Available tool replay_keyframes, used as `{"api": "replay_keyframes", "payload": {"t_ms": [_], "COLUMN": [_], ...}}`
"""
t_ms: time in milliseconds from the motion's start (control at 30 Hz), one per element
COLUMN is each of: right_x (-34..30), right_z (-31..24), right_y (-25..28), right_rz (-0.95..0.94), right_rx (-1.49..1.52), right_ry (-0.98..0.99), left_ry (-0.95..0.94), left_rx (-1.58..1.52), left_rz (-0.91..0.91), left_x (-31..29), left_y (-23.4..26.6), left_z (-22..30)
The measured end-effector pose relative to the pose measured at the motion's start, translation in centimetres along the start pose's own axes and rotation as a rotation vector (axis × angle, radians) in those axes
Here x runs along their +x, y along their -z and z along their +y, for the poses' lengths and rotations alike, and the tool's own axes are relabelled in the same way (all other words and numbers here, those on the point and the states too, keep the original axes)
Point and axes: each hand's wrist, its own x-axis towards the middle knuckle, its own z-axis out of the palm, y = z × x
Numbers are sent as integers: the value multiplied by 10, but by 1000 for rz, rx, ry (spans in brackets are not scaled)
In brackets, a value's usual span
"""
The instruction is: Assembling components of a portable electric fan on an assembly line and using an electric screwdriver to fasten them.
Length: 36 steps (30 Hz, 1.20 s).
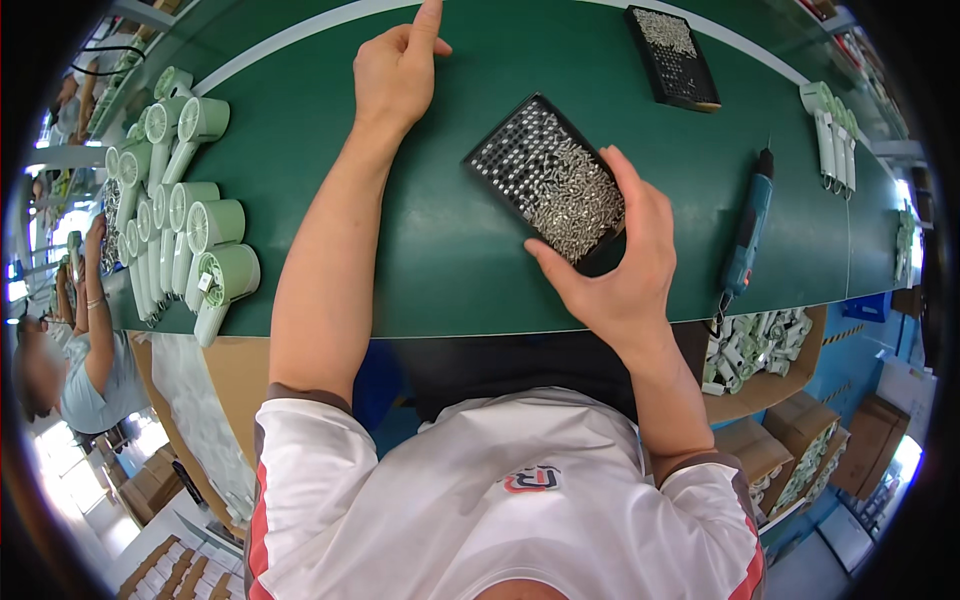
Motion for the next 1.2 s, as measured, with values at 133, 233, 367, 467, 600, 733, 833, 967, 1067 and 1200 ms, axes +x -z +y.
{"api": "replay_keyframes", "payload": {"t_ms": [133,233,367,467,600,733,833,967,1067,1200], "right_x": [2,0,2,3,1,2,0,2,0,1], "right_z": [-1,0,-4,3,-4,-1,-2,-6,1,2], "right_y": [0,1,0,-2,1,0,-2,1,0,-1], "right_rz": [23,1,3,39,-11,23,26,-16,3,4], "right_rx": [-37,-29,8,-57,24,31,26,62,-3,5], "right_ry": [12,-26,-7,-5,-13,-16,-26,-22,-29,-20], "left_ry": [-51,-51,-79,-32,12,-19,-9,-9,-17,8], "left_rx": [-1,-5,-59,21,-17,11,21,38,47,19], "left_rz": [36,24,3,13,-9,8,7,11,2,-14], "left_x": [4,-1,12,0,1,1,-3,2,-1,2], "left_y": [-3,-2,-1,0,0,3,1,2,1,2], "left_z": [-7,-3,-26,-1,-1,4,0,3,0,0]}}
